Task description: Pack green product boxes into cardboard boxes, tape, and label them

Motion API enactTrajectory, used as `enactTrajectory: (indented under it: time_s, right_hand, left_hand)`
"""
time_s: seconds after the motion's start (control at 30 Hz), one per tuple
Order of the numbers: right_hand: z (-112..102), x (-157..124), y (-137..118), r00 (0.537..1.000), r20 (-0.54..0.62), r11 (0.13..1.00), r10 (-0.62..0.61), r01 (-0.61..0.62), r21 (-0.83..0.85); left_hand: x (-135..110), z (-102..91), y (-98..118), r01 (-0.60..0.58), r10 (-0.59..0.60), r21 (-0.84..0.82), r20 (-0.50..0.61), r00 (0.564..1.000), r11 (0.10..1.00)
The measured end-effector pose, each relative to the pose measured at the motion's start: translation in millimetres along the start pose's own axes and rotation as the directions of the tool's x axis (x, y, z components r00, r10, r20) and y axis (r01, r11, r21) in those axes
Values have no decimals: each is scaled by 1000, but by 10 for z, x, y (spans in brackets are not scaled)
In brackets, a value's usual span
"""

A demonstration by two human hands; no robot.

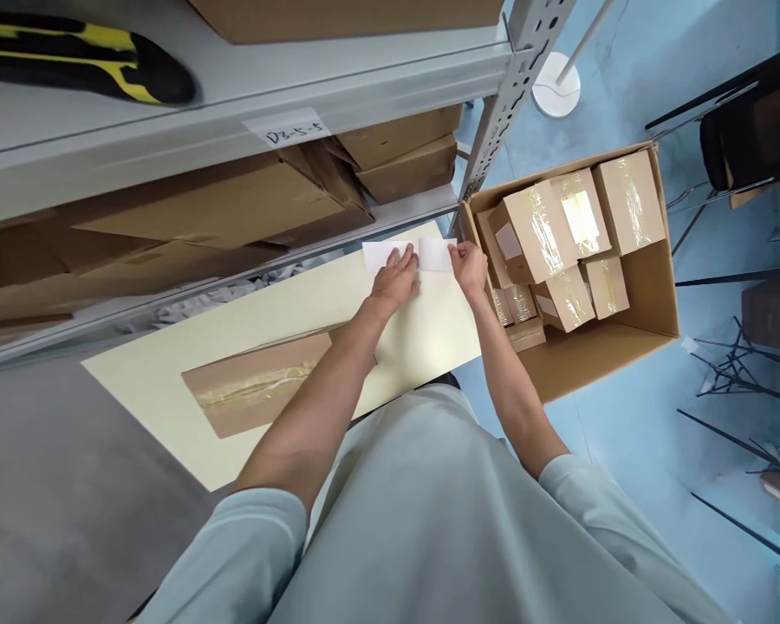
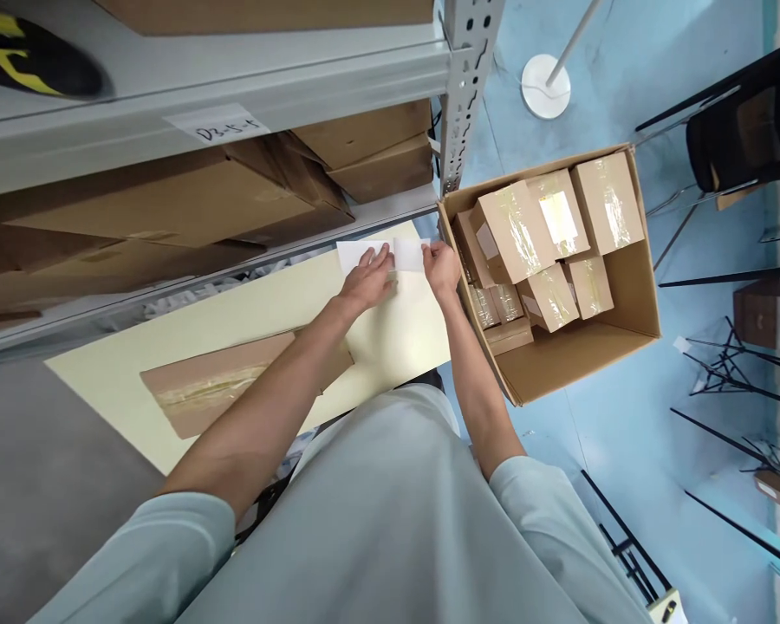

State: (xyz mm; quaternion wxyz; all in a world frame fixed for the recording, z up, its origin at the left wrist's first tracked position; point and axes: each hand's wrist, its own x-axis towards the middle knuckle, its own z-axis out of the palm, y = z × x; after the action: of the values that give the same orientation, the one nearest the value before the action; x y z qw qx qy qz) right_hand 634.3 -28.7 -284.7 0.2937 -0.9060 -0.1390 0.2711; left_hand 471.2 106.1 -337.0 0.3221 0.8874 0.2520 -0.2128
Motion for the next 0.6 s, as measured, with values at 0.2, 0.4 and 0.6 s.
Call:
enactTrajectory:
  time_s: [0.2, 0.4, 0.6]
  right_hand:
    - [-80, -556, 159, 971, -201, 991, 130, -126, 34]
    - [100, -393, 25, 997, 63, 975, 46, -31, -218]
    - [425, -34, 204, 971, 188, 975, 151, -115, -192]
  left_hand:
    - [-32, 35, 27, -1, 1, 10, -8, 1000, 1000]
    - [10, -36, 45, -19, 23, 75, -57, 998, 997]
    - [199, -114, -92, -121, 133, 97, -123, 984, 988]
